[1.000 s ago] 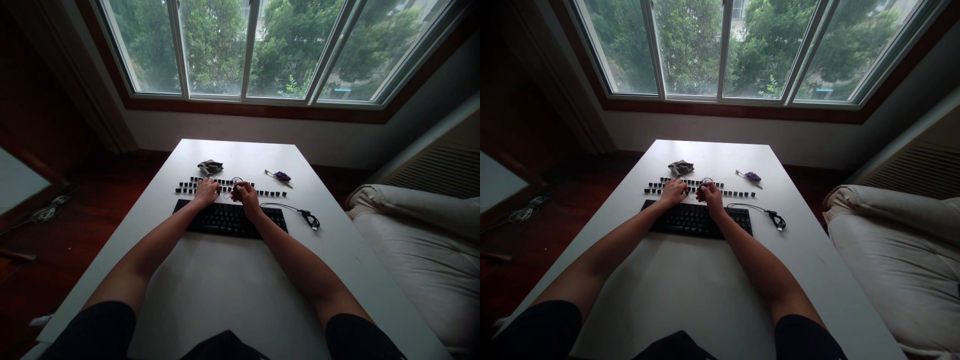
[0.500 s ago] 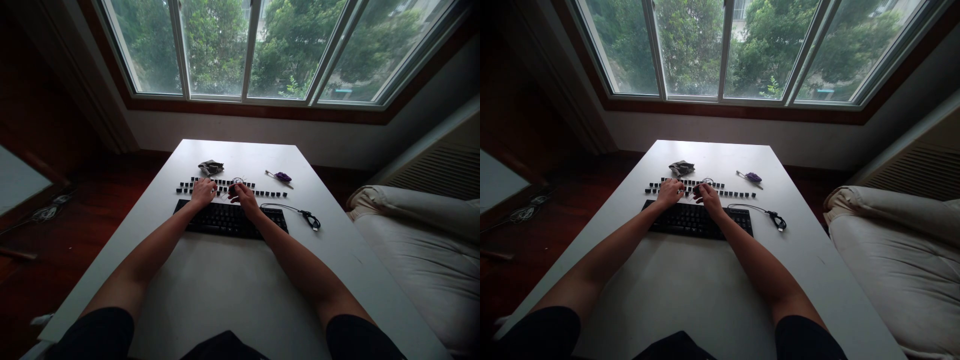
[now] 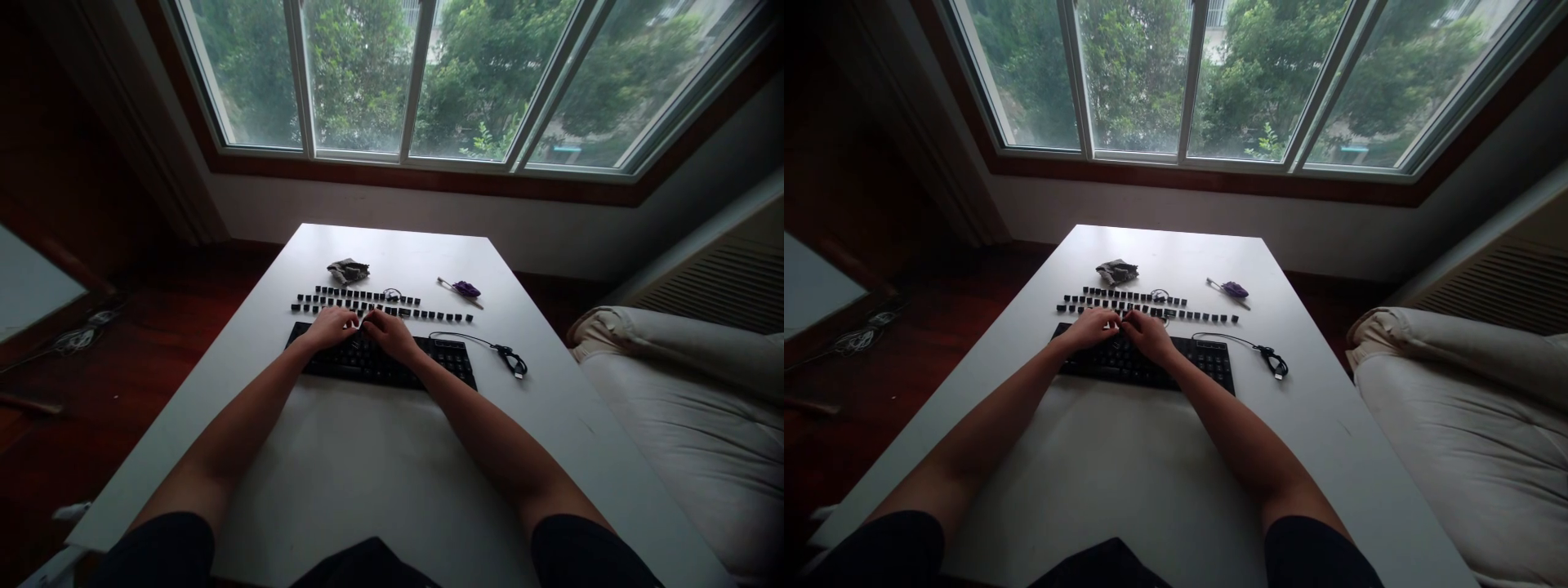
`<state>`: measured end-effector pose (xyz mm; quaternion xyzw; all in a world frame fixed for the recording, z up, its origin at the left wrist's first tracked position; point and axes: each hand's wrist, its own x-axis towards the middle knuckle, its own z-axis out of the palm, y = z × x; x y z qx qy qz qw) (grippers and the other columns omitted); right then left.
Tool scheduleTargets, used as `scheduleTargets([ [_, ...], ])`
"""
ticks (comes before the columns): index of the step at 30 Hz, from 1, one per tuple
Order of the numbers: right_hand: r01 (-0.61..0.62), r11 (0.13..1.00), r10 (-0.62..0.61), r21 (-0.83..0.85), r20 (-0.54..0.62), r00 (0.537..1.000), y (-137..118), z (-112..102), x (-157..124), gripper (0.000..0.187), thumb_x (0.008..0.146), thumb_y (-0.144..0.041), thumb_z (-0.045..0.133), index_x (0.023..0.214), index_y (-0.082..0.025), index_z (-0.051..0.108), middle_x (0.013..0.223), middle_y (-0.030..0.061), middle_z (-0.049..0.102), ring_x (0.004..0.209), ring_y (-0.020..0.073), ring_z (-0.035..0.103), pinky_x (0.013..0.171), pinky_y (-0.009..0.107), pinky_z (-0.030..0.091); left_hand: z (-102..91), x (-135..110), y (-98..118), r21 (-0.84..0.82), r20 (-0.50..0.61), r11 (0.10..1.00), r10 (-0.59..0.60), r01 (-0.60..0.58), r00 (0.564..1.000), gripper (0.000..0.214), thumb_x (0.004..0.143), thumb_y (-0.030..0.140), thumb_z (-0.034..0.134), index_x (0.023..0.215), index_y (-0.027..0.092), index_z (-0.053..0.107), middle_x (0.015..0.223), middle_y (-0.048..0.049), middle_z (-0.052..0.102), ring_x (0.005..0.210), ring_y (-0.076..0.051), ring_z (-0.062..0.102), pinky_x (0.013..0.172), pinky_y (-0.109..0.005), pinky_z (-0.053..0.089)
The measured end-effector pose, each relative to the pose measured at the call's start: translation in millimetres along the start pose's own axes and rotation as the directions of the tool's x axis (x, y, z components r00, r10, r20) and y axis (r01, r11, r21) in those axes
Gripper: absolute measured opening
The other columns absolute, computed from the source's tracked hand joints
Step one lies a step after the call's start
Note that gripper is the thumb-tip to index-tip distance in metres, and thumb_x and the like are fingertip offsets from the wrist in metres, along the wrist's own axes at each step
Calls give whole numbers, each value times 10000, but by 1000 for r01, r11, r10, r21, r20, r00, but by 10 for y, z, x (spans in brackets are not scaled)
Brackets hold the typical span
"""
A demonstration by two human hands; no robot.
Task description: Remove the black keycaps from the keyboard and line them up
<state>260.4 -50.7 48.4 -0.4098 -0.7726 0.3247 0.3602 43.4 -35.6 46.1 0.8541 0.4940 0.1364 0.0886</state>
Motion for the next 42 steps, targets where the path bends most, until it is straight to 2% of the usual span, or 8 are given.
scheduleTargets([
  [7, 206, 956, -175, -211, 154, 972, -175, 12, -12, 118, 943, -236, 610, 1006, -221, 710, 877, 45, 734, 750, 186, 619, 690, 267, 393, -49, -12, 51, 39, 35, 999, 0, -1, 999, 170, 860, 223, 592, 938, 223, 743, 977, -65, 737, 973, -257, 646, 848, -347, 449],
  [10, 236, 922, -191, -308, 170, 967, -268, 47, -41, 157, 949, -232, 610, 1068, -221, 711, 979, 85, 744, 813, 208, 643, 702, 272, 391, -58, -17, 55, 50, 50, 999, -12, 9, 999, 160, 857, 212, 589, 921, 215, 735, 978, -74, 737, 983, -261, 648, 838, -339, 449],
  [14, 264, 908, -208, -326, 195, 958, -286, 24, -44, 166, 940, -233, 612, 1063, -223, 725, 913, 68, 738, 758, 190, 627, 678, 263, 370, -79, -32, 63, 49, 57, 999, -7, 4, 998, 176, 870, 218, 572, 924, 215, 739, 972, -76, 736, 977, -261, 651, 836, -339, 446],
  [22, 207, 965, -172, -164, 207, 963, -176, -174, -9, 232, 811, -157, 637, 982, -232, 774, 652, -36, 631, 584, 113, 498, 616, 234, 331, -94, -53, 8, -20, 82, 1000, -21, 23, 996, 205, 910, 351, 600, 995, 246, 754, 1016, -47, 752, 1033, -251, 642, 937, -360, 406],
  [30, 114, 993, -118, 31, 306, 945, -97, -300, 11, 272, 756, -116, 595, 932, -229, 769, 720, -30, 712, 641, 135, 619, 629, 228, 429, -89, -47, 9, -22, 97, 999, -27, 30, 995, 188, 907, 361, 636, 994, 257, 767, 1006, -40, 758, 1007, -247, 648, 934, -354, 397],
  [35, -47, 979, -26, 199, 350, 937, 36, -379, 27, 260, 813, -188, 601, 1010, -213, 768, 744, -3, 742, 709, 182, 716, 659, 267, 535, -70, -45, 0, -31, 89, 999, -34, 37, 995, 185, 905, 354, 639, 994, 253, 766, 1009, -42, 757, 1008, -245, 649, 942, -353, 402],
  [39, -117, 912, 0, 394, 285, 959, 41, -453, 47, 220, 824, -252, 638, 1007, -181, 739, 825, 27, 750, 739, 189, 744, 687, 292, 584, -65, -34, -4, -47, 84, 998, -25, 29, 996, 203, 903, 352, 625, 1004, 249, 766, 1021, -47, 747, 1029, -246, 642, 964, -364, 421],
  [42, -109, 894, 10, 435, 224, 975, 33, -504, 70, 223, 823, -276, 669, 1013, -170, 721, 835, 35, 748, 720, 181, 745, 682, 291, 595, -109, -23, 42, -181, 23, 983, 12, -8, 1000, 243, 899, 244, 565, 1047, 236, 758, 1075, -46, 743, 1036, -224, 646, 960, -352, 457],
])
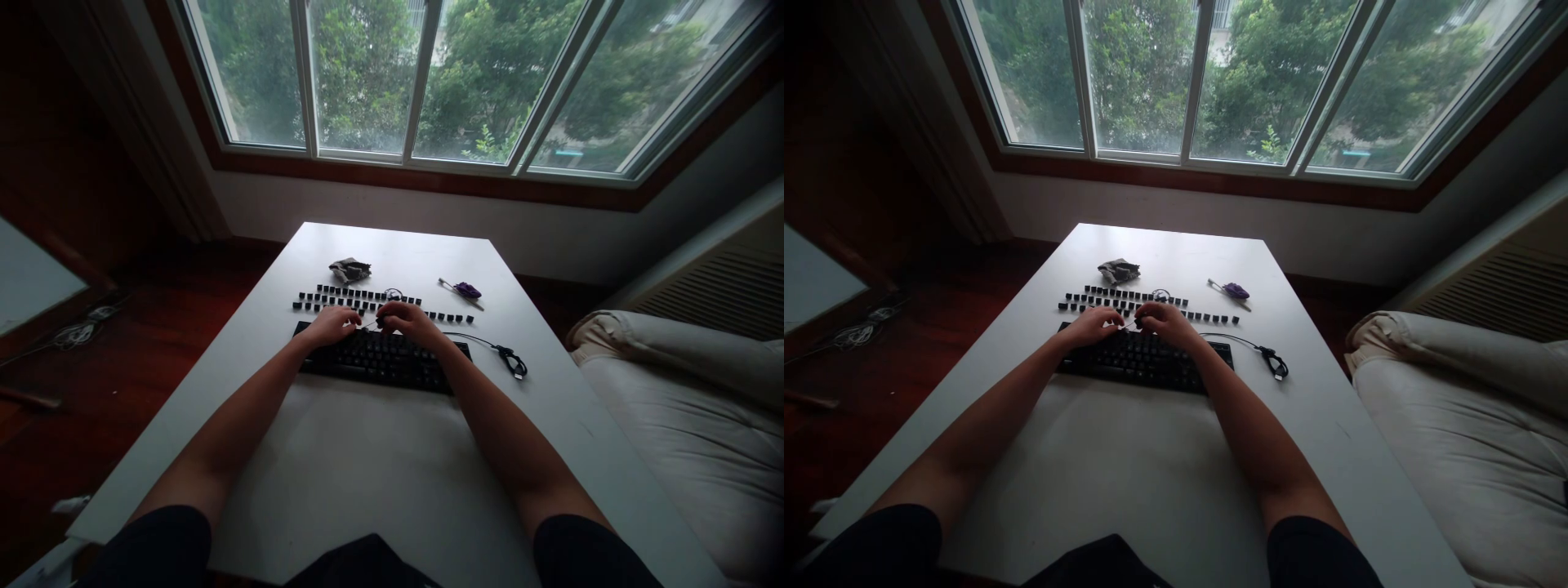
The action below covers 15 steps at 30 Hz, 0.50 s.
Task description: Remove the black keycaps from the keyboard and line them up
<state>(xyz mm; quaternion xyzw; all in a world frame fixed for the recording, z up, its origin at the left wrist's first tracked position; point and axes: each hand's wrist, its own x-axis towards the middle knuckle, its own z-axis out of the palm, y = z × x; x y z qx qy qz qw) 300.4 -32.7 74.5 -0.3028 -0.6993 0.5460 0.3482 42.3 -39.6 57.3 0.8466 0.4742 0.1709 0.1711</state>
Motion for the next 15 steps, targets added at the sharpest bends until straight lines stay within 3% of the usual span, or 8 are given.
scheduleTargets([
  [3, -7, 1000, 8, 14, -64, 998, -2, -37, 13, 226, 805, -289, 701, 997, -172, 719, 805, 35, 745, 704, 182, 742, 670, 296, 605, -52, 4, 102, -226, -46, 973, 35, -44, 998, 364, 870, 149, 506, 1154, 222, 722, 1127, -43, 741, 1020, -189, 659, 916, -318, 504],
  [6, -3, 999, 7, 43, -96, 995, 0, -48, 20, 239, 791, -308, 720, 989, -173, 719, 790, 35, 745, 694, 186, 742, 660, 303, 612, -83, -1, 207, -341, -50, 938, 54, -68, 997, 376, 862, 188, 565, 1213, 213, 699, 1143, -52, 738, 1020, -192, 662, 926, -329, 519],
  [12, 40, 999, -39, 14, -95, 995, -37, -21, 13, 229, 821, -297, 697, 1017, -181, 721, 794, 30, 749, 706, 182, 748, 678, 302, 616, -75, 1, 290, -306, -73, 948, 69, -88, 995, 269, 925, 271, 567, 1130, 215, 731, 1095, -48, 740, 939, -189, 659, 864, -317, 521],
  [15, 55, 998, -56, -22, -39, 998, -51, -20, -2, 224, 834, -282, 689, 1027, -178, 733, 792, 29, 752, 732, 188, 757, 705, 308, 620, -63, 6, 290, -286, -27, 952, 105, -108, 994, 272, 961, 298, 529, 1123, 225, 736, 1103, -38, 742, 982, -198, 662, 889, -309, 505],
])
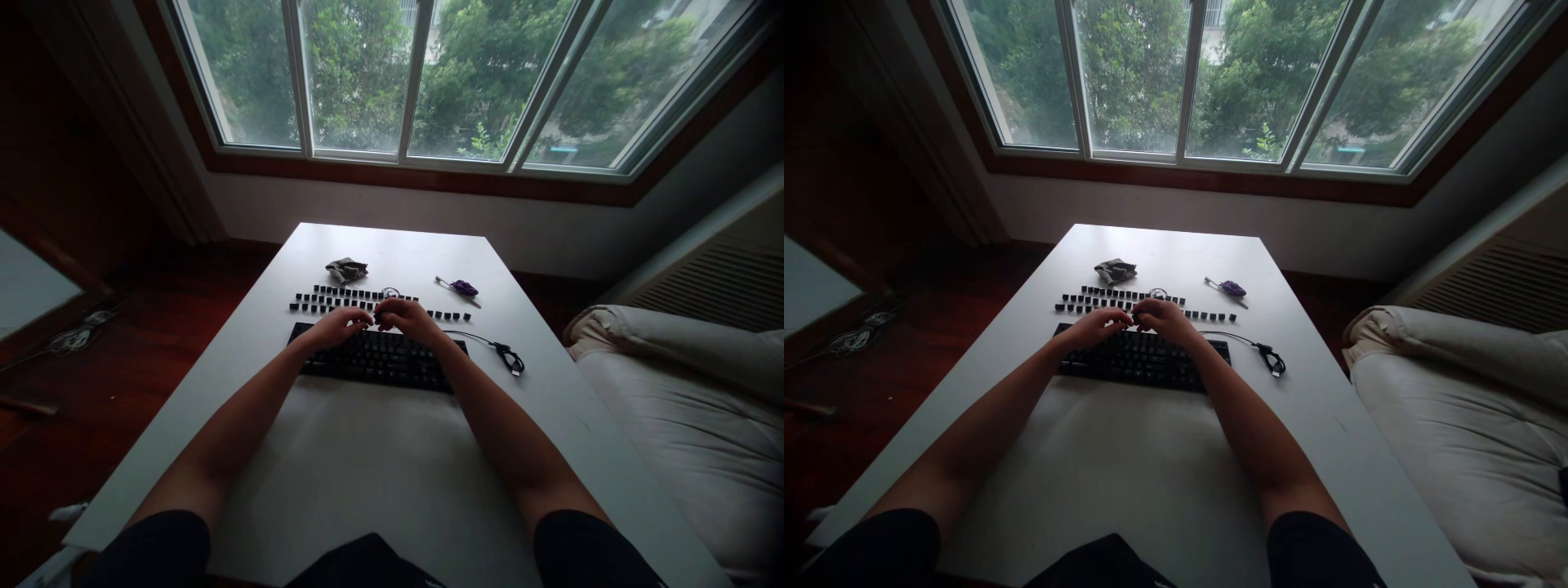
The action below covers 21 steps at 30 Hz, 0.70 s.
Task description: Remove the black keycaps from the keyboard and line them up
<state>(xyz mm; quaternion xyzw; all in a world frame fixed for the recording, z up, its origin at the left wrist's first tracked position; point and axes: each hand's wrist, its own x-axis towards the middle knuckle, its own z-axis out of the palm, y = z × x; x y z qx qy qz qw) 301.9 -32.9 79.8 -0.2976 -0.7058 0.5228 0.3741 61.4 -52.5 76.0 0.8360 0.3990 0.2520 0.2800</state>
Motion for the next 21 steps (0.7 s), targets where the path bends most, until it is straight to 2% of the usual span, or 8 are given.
scheduleTargets([
  [4, 2, 1000, 0, -30, 77, 997, -13, -7, -23, 235, 849, -282, 692, 1052, -175, 742, 833, 40, 764, 784, 204, 766, 756, 339, 628, 20, -3, -38, -39, 90, 998, -43, 47, 995, 306, 997, 356, 477, 1106, 230, 734, 1067, -23, 746, 969, -197, 666, 875, -293, 499],
  [8, 2, 1000, -3, 15, 95, 996, -31, -16, -29, 242, 851, -302, 707, 1053, -173, 739, 857, 41, 763, 795, 199, 765, 772, 345, 631, 26, -1, -82, -187, 178, 974, -94, 127, 979, 360, 1000, 449, 468, 1117, 218, 717, 1040, -32, 735, 896, -184, 650, 821, -286, 511],
  [13, -4, 992, -9, 123, 102, 995, -69, -54, -16, 261, 853, -340, 729, 1045, -163, 728, 895, 62, 770, 790, 203, 766, 760, 350, 637, -7, -7, -50, -372, 207, 912, -101, 174, 973, 441, 995, 539, 465, 1096, 186, 709, 961, -54, 690, 824, -165, 598, 738, -274, 503],
  [16, -18, 986, 0, 168, 105, 994, -83, -90, -13, 281, 848, -359, 745, 1040, -155, 725, 883, 68, 775, 773, 211, 771, 744, 349, 642, -21, -28, -9, -503, 231, 837, -108, 214, 967, 465, 985, 568, 486, 1076, 169, 708, 868, -44, 639, 756, -141, 549, 670, -250, 464],
  [21, -34, 967, 1, 251, 130, 992, -48, -163, -6, 303, 850, -366, 761, 1054, -147, 715, 888, 85, 788, 775, 221, 781, 742, 333, 642, -14, -49, 25, -731, 267, 627, -101, 270, 958, 428, 935, 530, 620, 1069, 132, 701, 883, -49, 616, 712, -110, 515, 653, -234, 424],
])
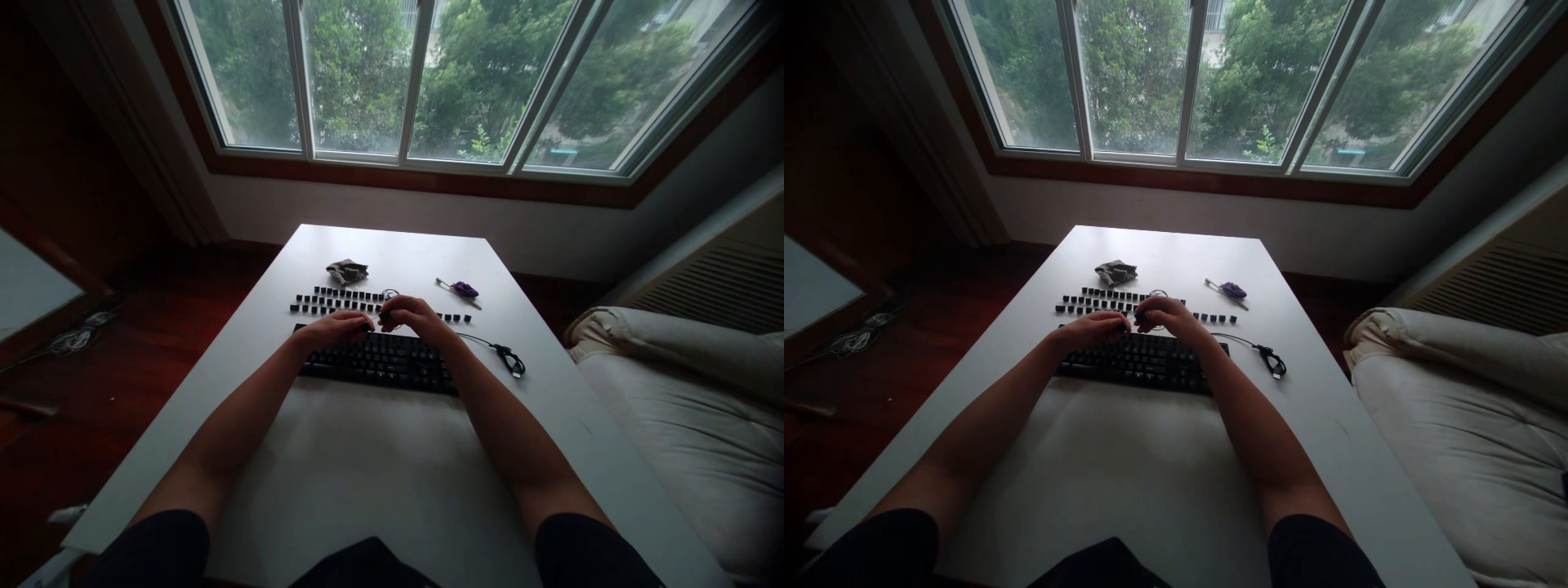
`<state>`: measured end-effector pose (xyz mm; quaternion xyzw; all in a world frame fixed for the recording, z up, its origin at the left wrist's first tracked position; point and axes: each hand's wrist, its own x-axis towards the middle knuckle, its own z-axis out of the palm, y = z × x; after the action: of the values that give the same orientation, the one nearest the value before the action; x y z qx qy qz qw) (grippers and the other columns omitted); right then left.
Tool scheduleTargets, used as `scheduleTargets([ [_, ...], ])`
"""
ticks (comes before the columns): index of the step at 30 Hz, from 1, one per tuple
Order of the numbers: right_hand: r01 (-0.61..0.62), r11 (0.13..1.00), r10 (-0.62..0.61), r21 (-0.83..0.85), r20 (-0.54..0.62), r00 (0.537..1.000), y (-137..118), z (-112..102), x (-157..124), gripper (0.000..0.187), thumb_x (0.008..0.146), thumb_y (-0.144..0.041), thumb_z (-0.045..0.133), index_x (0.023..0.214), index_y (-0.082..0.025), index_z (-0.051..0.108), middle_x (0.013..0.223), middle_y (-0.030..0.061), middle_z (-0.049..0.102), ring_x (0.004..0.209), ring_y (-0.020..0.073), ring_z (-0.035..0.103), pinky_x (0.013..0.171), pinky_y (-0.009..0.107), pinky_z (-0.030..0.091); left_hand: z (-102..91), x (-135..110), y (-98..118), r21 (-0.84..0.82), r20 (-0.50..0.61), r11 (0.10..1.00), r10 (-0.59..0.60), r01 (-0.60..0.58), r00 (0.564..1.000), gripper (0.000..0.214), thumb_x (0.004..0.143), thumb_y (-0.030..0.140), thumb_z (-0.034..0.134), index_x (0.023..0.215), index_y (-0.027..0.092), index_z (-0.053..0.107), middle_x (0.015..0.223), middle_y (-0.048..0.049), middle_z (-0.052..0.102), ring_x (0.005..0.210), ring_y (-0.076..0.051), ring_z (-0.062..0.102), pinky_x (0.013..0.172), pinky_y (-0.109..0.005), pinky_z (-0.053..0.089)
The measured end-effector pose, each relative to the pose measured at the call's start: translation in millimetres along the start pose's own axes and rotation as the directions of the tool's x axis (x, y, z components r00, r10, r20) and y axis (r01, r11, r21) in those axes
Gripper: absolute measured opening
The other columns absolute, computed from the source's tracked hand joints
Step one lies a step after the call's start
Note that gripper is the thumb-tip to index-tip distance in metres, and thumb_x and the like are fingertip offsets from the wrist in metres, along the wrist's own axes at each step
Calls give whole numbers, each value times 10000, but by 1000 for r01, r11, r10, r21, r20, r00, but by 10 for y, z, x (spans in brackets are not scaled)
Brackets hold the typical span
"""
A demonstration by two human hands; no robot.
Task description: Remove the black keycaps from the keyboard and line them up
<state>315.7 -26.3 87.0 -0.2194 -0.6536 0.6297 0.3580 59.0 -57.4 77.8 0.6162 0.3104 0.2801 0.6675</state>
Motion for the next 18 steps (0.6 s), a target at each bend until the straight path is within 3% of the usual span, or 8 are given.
scheduleTargets([
  [6, -19, 999, 16, 49, 57, 998, 95, -77, -5, 298, 872, -358, 748, 1080, -148, 711, 924, 97, 788, 801, 221, 774, 781, 361, 641, 72, 13, -18, -83, 38, 996, -9, 13, 999, 359, 920, 475, 665, 1028, 133, 685, 902, -50, 615, 741, -121, 536, 690, -249, 434],
  [11, -55, 992, 53, 113, 21, 998, 202, -136, 10, 298, 848, -360, 764, 1055, -154, 704, 892, 91, 786, 770, 221, 774, 751, 357, 637, 127, 58, -87, -107, 11, 994, 26, -25, 1000, 339, 940, 472, 625, 1030, 146, 658, 833, -28, 576, 686, -115, 505, 625, -238, 398],
  [14, -61, 994, 65, 94, -35, 997, 224, -163, 20, 303, 846, -364, 762, 1052, -149, 707, 874, 95, 787, 745, 218, 774, 737, 344, 635, 105, 70, -97, -52, -35, 997, 49, -50, 998, 368, 959, 478, 588, 1088, 144, 668, 844, -31, 580, 712, -119, 523, 644, -236, 409],
  [18, -59, 995, 65, 76, -69, 996, 211, -164, 23, 309, 841, -372, 762, 1048, -149, 708, 851, 91, 787, 731, 218, 773, 723, 340, 636, 71, 76, -81, 97, -13, 993, 65, -64, 998, 349, 936, 428, 617, 1147, 156, 671, 850, -26, 599, 742, -125, 540, 689, -242, 436],
])
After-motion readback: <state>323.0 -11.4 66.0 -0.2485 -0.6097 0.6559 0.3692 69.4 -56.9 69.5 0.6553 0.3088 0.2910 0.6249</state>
